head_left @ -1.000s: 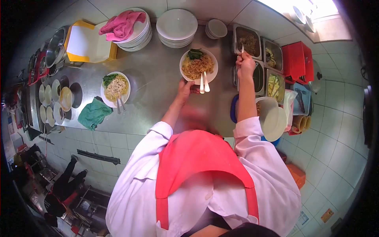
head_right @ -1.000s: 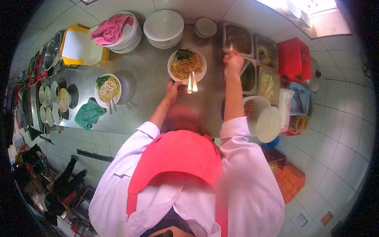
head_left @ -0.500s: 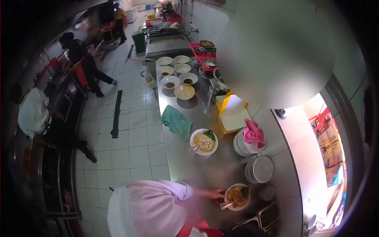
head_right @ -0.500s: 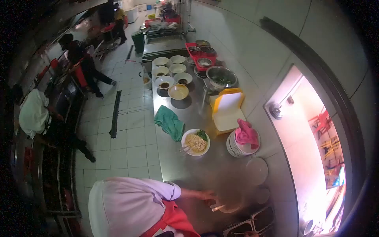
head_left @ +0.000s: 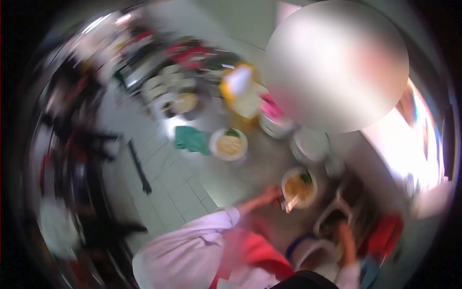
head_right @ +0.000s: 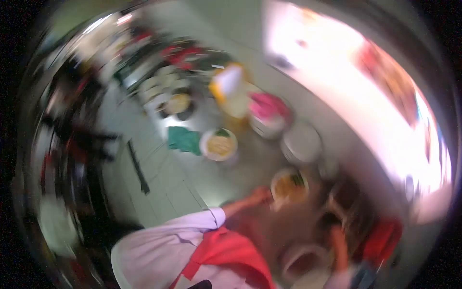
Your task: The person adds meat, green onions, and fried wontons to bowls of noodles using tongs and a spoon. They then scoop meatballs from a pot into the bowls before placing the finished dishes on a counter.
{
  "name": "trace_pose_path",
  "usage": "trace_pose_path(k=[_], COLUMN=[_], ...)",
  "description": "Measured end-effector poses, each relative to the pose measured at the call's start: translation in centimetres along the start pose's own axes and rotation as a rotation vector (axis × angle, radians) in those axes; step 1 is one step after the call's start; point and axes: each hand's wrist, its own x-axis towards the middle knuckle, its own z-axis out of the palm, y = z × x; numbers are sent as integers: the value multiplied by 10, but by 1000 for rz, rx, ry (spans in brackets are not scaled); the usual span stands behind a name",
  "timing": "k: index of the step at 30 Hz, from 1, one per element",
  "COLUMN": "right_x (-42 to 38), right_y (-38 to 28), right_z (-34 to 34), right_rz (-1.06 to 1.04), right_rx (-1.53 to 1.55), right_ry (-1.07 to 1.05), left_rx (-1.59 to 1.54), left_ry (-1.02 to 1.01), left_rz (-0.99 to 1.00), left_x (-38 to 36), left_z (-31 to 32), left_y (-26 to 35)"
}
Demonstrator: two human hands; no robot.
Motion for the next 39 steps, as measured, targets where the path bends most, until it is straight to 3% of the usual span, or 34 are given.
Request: trace_pose_path(k=[1, 2, 3, 4, 5, 7, 10, 14, 16, 23, 27, 29, 31, 32, 34, 39], right_x=[3, 13, 2, -17, -20, -20, -19, -18, -19, -35, -60, -71, -86, -86, -89, -43], right_y=[-6, 17, 12, -5, -1, -2, -8, -13, -16, -14, -7, -5, -20, -33, -65, -174], right_z=[-5, 31, 18, -1, 13, 22, 23, 18, 13, 16, 8, 0, -16, -22, -32, -39], right_rz=[79, 56, -107, 17, 2, 33, 19, 50, -13, -88, 42, 45, 186, 171, 163, 284], right_rx=[105, 178, 195, 173, 121, 28, 39, 141, 348, 502, 660, 707, 892, 890, 896, 884], right_ry=[-69, 175, 403, 319, 456, 498, 374, 378, 220, 159, 196, 240, 321, 314, 580, 793], left_rx=[107, 116, 125, 136, -46, -49, -75, -101, -92, -145, -287, -171, -110, -90, -95, -84], left_ry=[-58, -90, -123, -156, -67, -55, -58, -64, -57, -126, -118, -86, -83, -69, -73, -107], left_rz=[22, -10, -43, -74, -140, -127, -118, -145, -153, -181, -174, -100, -92, -85, -86, -178], left_x=[12, 10, 9, 8, -3, 5, 5, 2, 2, 0, 0, 3, 13, 18, 20, 15], left_z=[-8, -9, -8, -6, 9, 1, 3, 5, 5, 6, 8, 19, 19, 18, 17, 20], left_y=[-17, -10, -3, 0, 16, -3, 3, 5, 6, 14, 20, 32, 25, 18, 11, 19])
